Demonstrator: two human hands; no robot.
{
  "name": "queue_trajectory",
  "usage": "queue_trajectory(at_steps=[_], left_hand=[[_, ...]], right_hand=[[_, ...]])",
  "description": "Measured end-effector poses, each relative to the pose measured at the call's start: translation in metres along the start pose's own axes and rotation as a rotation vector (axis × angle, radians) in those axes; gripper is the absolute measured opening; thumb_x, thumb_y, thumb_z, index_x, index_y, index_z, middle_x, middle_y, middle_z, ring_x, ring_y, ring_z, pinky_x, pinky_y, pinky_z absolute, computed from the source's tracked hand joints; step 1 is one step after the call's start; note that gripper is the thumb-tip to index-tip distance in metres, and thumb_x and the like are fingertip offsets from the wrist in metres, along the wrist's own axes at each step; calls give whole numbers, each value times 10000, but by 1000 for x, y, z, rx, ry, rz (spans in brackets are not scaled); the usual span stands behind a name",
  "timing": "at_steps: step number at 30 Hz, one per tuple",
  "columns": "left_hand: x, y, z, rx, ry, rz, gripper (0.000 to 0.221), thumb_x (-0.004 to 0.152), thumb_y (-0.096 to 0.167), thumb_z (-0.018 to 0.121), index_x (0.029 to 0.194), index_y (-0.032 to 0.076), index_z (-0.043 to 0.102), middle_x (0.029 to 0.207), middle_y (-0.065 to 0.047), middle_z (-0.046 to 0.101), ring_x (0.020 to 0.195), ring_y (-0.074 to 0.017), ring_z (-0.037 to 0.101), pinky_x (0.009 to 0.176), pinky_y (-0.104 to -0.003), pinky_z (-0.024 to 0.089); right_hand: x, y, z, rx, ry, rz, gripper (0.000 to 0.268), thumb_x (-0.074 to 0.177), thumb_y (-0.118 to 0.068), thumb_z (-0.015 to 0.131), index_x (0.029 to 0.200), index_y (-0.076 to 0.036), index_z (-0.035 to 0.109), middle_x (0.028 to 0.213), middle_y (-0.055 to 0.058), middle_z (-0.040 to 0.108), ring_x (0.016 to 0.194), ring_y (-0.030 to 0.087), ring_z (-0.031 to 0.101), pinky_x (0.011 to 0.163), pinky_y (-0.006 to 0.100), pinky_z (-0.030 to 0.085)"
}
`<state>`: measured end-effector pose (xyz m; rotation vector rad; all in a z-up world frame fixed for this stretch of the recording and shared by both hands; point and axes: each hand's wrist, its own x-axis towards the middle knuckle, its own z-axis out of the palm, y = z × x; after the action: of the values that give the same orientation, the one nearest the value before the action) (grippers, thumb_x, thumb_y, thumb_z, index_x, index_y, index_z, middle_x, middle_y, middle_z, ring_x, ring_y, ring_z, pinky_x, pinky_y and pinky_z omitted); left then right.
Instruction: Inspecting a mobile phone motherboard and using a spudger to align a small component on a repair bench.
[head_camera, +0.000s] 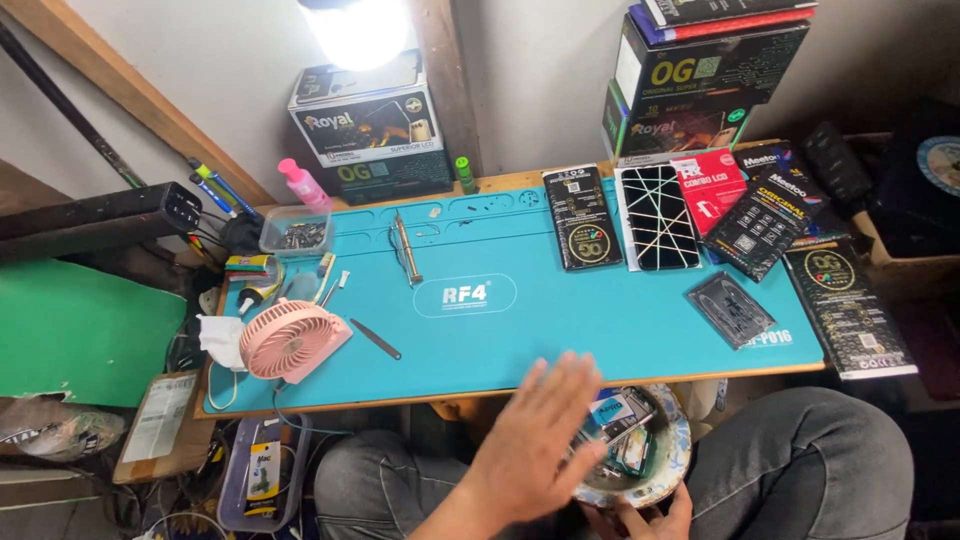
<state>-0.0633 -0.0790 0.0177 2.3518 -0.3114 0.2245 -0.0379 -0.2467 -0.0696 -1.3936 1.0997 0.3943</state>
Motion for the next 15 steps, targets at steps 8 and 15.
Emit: queue_trajectory(at_steps=[8,15], left_hand=[[-2,3,20,-9,32,155,447,1073,-40,370,1467,-124,565,1570,-283,554,1510,-455,488,1294,-620,316],[-1,-15,-20,-17,564,-298,428,1050,69,610,1475,11,615,1505,-208,655,1411,-388,639,1134,-518,610]], right_hand=[[23,22,27,163,-115,18,925,939,187,555,1696,-296,333,1534,244,572,1241,458,638,964,586,537],[22,31,80,255,-135,26,778,880,198,520,1532,-201,374,1546,171,559,1253,404,635,951,600,610]])
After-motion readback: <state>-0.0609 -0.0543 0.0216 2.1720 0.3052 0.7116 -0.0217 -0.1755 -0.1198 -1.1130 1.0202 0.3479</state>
